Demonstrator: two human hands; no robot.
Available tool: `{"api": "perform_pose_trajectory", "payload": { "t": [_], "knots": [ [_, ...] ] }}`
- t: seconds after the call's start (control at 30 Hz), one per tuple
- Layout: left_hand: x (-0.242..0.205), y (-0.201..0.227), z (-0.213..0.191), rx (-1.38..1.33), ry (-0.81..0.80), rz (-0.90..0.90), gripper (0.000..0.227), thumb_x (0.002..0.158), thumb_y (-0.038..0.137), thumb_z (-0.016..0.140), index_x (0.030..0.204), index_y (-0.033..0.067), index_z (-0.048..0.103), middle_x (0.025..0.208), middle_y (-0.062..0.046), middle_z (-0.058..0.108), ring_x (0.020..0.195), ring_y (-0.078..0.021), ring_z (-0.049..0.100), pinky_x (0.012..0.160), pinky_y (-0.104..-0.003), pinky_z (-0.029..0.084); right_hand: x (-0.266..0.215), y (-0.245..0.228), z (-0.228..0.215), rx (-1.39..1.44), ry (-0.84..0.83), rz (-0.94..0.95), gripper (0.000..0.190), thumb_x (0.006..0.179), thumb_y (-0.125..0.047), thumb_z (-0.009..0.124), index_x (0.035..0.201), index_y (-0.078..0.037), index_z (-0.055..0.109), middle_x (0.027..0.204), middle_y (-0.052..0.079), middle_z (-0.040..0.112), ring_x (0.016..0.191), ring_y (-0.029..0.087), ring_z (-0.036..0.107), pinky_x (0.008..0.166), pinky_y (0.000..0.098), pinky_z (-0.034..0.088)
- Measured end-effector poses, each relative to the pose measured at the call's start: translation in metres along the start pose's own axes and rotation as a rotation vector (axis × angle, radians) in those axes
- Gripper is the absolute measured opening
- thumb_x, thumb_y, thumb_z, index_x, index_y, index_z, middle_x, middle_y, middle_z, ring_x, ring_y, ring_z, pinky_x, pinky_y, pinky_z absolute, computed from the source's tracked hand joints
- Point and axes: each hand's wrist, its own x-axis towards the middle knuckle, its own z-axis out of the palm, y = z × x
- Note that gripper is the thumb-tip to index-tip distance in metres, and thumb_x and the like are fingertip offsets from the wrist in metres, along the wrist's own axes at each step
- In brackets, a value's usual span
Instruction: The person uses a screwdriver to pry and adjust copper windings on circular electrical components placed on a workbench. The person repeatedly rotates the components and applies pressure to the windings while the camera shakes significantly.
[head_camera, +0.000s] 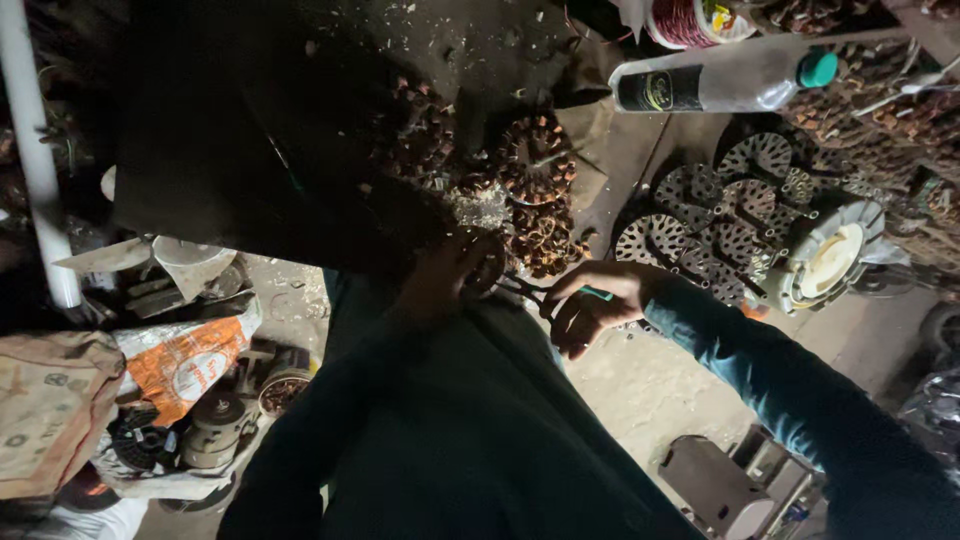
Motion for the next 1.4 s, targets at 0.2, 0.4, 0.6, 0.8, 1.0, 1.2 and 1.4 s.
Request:
{"api": "perform_pose_trajectory", "payload": {
  "t": [0.2, 0.4, 0.6, 0.8, 1.0, 1.2, 1.4],
  "knots": [
    [-0.007, -0.01, 0.012, 0.0, 0.065, 0.066, 0.074, 0.089, 0.022, 0.071, 0.156, 0.0066, 0.042, 0.157, -0.024, 0.04, 0.136, -0.0445, 0.05, 0.108, -0.053, 0.046, -0.002, -0.006, 0.005, 0.016, -0.055, 0.024, 0.046, 0.098, -0.031, 0.056, 0.118, 0.01, 0.061, 0.108, 0.039, 0.069, 0.101, 0.051, 0.071, 0.09, 0.0639, 0.059],
    [-0.007, -0.011, 0.014, 0.0, 0.125, 0.078, 0.071, 0.091, 0.026, 0.072, 0.154, 0.0076, 0.044, 0.156, -0.023, 0.042, 0.138, -0.043, 0.047, 0.11, -0.056, 0.043, 0.003, -0.002, 0.016, 0.141, -0.001, 0.049, 0.043, 0.099, -0.031, 0.058, 0.119, 0.007, 0.059, 0.105, 0.039, 0.07, 0.1, 0.051, 0.072, 0.092, 0.0627, 0.059],
    [-0.012, -0.008, 0.023, 0.051, 0.043, 0.006, 0.072, 0.088, 0.024, 0.072, 0.154, 0.0113, 0.045, 0.157, -0.019, 0.041, 0.139, -0.04, 0.047, 0.108, -0.057, 0.042, 0.001, 0.026, 0.018, -0.016, 0.487, 0.069, 0.043, 0.093, -0.033, 0.069, 0.122, 0.0, 0.067, 0.098, 0.025, 0.074, 0.091, 0.037, 0.074, 0.09, 0.056, 0.055],
    [-0.009, -0.019, 0.024, 0.001, 0.086, 0.078, 0.073, 0.094, 0.024, 0.07, 0.159, 0.009, 0.04, 0.158, -0.024, 0.039, 0.14, -0.0428, 0.044, 0.113, -0.057, 0.041, -0.007, 0.016, 0.019, -0.001, 0.356, 0.025, 0.049, 0.089, -0.041, 0.078, 0.111, 0.003, 0.073, 0.092, 0.021, 0.074, 0.07, 0.026, 0.068, 0.055, 0.0359, 0.057],
    [-0.008, -0.019, 0.024, 0.096, 0.136, 0.103, 0.077, 0.082, 0.024, 0.072, 0.152, 0.0078, 0.045, 0.152, -0.025, 0.042, 0.137, -0.0461, 0.043, 0.111, -0.06, 0.039, -0.01, 0.003, 0.03, -0.14, 0.762, 0.115, 0.041, 0.088, -0.039, 0.078, 0.116, -0.008, 0.074, 0.107, 0.018, 0.07, 0.086, 0.026, 0.068, 0.059, 0.0307, 0.059],
    [-0.008, -0.02, 0.025, -0.008, 0.15, 0.122, 0.06, 0.098, 0.024, 0.069, 0.152, 0.0072, 0.05, 0.154, -0.024, 0.046, 0.136, -0.0432, 0.05, 0.112, -0.054, 0.043, -0.009, -0.003, 0.028, 0.088, 0.237, 0.067, 0.038, 0.09, -0.035, 0.064, 0.105, 0.0, 0.067, 0.094, 0.028, 0.078, 0.079, 0.036, 0.081, 0.056, 0.0389, 0.063],
    [-0.006, -0.014, 0.017, 0.112, 0.167, 0.148, 0.07, 0.085, 0.027, 0.072, 0.147, 0.0042, 0.051, 0.15, -0.023, 0.047, 0.135, -0.044, 0.051, 0.109, -0.055, 0.043, -0.013, -0.006, 0.027, 0.028, 0.279, 0.038, 0.032, 0.097, -0.031, 0.064, 0.105, -0.001, 0.071, 0.092, 0.024, 0.076, 0.076, 0.034, 0.073, 0.055, 0.0369, 0.059]
  ]
}}
